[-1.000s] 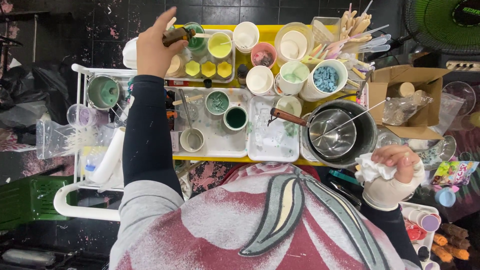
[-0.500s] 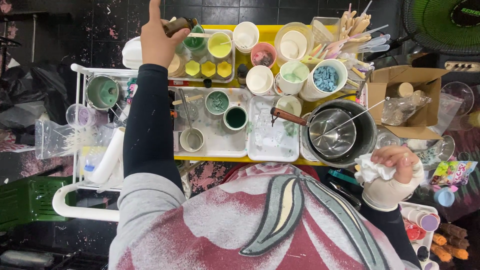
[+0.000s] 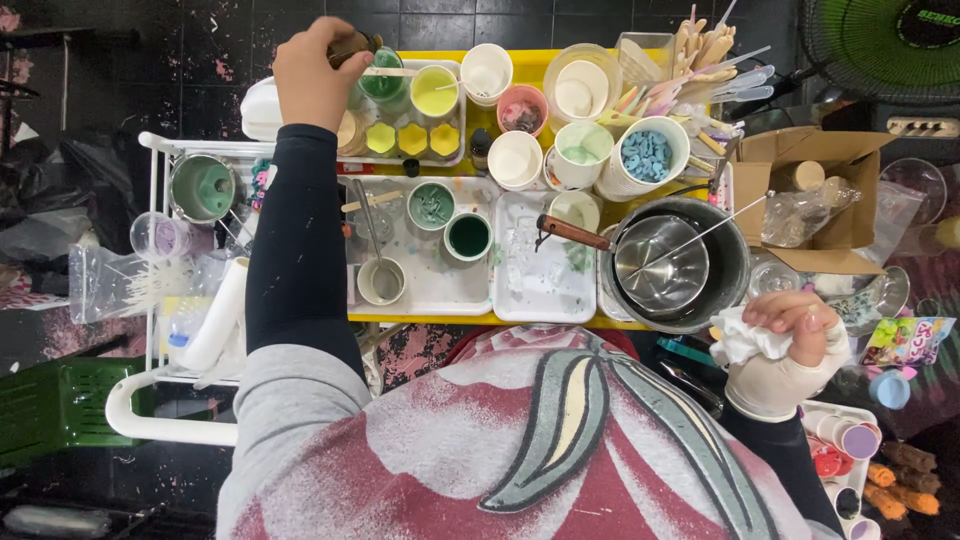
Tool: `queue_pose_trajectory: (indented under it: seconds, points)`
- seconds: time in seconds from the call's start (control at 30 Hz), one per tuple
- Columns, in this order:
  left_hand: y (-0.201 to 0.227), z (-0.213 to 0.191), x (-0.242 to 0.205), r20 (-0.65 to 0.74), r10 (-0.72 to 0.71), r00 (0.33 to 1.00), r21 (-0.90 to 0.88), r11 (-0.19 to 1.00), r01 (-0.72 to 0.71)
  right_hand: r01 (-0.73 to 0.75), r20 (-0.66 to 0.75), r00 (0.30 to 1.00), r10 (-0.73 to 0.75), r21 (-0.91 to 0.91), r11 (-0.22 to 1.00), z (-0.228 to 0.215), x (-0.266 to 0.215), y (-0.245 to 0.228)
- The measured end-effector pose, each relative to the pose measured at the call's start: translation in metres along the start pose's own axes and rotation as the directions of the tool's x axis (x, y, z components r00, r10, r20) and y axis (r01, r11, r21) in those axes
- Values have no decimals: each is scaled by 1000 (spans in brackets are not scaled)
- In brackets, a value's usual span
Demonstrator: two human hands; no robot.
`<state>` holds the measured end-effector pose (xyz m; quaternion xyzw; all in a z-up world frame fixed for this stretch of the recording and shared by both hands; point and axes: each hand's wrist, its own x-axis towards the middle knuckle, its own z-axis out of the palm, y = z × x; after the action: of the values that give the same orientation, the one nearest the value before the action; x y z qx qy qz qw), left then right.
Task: The recorder is preparing a candle by stirring a green liquid in a small pot and cleaning a glass container.
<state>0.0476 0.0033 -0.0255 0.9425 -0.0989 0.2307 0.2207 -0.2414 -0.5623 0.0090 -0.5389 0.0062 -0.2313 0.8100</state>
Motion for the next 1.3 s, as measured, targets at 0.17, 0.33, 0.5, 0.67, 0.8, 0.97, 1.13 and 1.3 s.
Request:
queue_pose_trajectory:
  seconds: [0.17, 0.33, 0.5, 0.67, 0.8, 0.97, 1.13, 1.3]
  points:
    - [19, -18, -4, 30, -168, 985, -186, 968, 171, 3, 9, 1000, -3, -7, 1000, 0, 0, -1]
    - [-5, -13, -23, 16, -268, 963, -490, 837, 241, 6, 8, 1000, -6, -25, 1000, 0, -1, -1]
    - [43, -57, -40, 72, -213, 974, -851, 497, 172, -8, 40, 999, 8, -14, 1000, 0, 0, -1]
    - [140, -114, -83, 100, -223, 970, -792, 572, 213, -8, 43, 999, 9, -21, 1000, 9, 1, -3]
    - [190, -115, -142, 222, -315, 923, -840, 418, 345, 15, 50, 999, -15, -7, 1000, 16, 0, -7]
    - [237, -83, -205, 297, -365, 882, -715, 528, 459, 28, 58, 998, -28, -3, 1000, 17, -3, -6]
    - [243, -33, -264, 333, -472, 816, -655, 507, 560, 5, 68, 998, -5, -11, 1000, 21, -11, -7]
    - [234, -4, -284, 342, -571, 747, -550, 522, 651, -7, 94, 996, 7, 1, 1000, 21, -18, -9]
